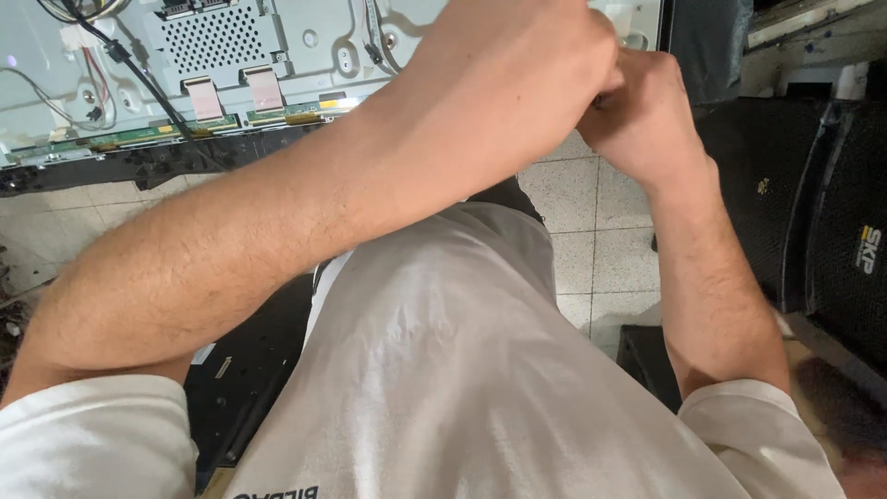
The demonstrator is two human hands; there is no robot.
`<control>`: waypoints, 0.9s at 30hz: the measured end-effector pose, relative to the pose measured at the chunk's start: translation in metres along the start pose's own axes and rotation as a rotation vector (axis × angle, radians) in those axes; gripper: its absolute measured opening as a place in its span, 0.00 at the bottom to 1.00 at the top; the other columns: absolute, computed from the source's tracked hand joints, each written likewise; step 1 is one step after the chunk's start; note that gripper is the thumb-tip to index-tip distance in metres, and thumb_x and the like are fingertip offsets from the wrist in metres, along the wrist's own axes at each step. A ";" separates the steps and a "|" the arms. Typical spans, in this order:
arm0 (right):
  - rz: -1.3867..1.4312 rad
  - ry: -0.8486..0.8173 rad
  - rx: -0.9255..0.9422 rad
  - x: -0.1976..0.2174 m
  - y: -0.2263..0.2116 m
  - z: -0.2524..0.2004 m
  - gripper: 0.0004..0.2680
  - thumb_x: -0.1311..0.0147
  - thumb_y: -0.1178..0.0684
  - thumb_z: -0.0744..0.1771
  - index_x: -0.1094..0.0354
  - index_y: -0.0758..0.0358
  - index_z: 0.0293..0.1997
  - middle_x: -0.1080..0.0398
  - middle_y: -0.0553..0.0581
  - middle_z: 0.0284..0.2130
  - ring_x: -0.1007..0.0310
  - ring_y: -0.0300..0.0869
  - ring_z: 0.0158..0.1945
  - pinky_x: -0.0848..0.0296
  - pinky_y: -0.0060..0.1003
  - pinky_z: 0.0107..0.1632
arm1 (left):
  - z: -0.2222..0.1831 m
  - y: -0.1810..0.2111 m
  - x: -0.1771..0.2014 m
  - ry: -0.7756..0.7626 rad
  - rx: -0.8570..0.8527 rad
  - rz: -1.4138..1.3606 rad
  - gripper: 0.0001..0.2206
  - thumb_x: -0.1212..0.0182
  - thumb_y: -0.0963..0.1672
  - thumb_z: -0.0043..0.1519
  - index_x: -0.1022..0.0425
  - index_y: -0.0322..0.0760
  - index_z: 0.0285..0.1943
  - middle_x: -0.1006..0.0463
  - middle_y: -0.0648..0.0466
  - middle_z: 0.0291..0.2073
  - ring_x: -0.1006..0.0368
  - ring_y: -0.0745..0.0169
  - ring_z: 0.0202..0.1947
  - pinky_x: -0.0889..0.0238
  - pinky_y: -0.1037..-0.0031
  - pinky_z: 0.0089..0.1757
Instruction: Attaching components and brackets to a television chassis using a screwdriver and screws.
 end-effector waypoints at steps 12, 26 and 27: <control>0.062 0.132 0.016 -0.012 -0.002 0.005 0.10 0.49 0.73 0.64 0.47 0.70 0.30 0.43 0.62 0.29 0.46 0.50 0.36 0.48 0.48 0.38 | 0.001 0.005 0.004 -0.099 -0.037 0.051 0.17 0.41 0.30 0.38 0.37 0.47 0.16 0.41 0.64 0.12 0.48 0.69 0.16 0.59 0.66 0.22; -0.023 0.136 -0.023 -0.019 0.001 0.000 0.12 0.41 0.71 0.65 0.46 0.65 0.33 0.41 0.56 0.29 0.40 0.52 0.42 0.46 0.47 0.38 | 0.016 0.015 -0.068 -0.080 0.112 0.259 0.16 0.44 0.31 0.49 0.38 0.45 0.19 0.41 0.69 0.18 0.47 0.77 0.18 0.60 0.69 0.22; -0.006 0.146 -0.025 -0.020 0.000 0.001 0.12 0.43 0.71 0.65 0.47 0.65 0.32 0.41 0.57 0.29 0.41 0.51 0.41 0.47 0.46 0.38 | 0.013 0.011 -0.056 -0.073 0.089 -0.039 0.13 0.43 0.32 0.49 0.34 0.43 0.20 0.36 0.68 0.17 0.44 0.77 0.17 0.57 0.67 0.21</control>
Point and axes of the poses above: each hand's wrist, its own z-axis towards the middle knuckle, its own x-axis out of the back of the hand, y = z × x, the point moved 1 cm from there along z, towards the middle knuckle
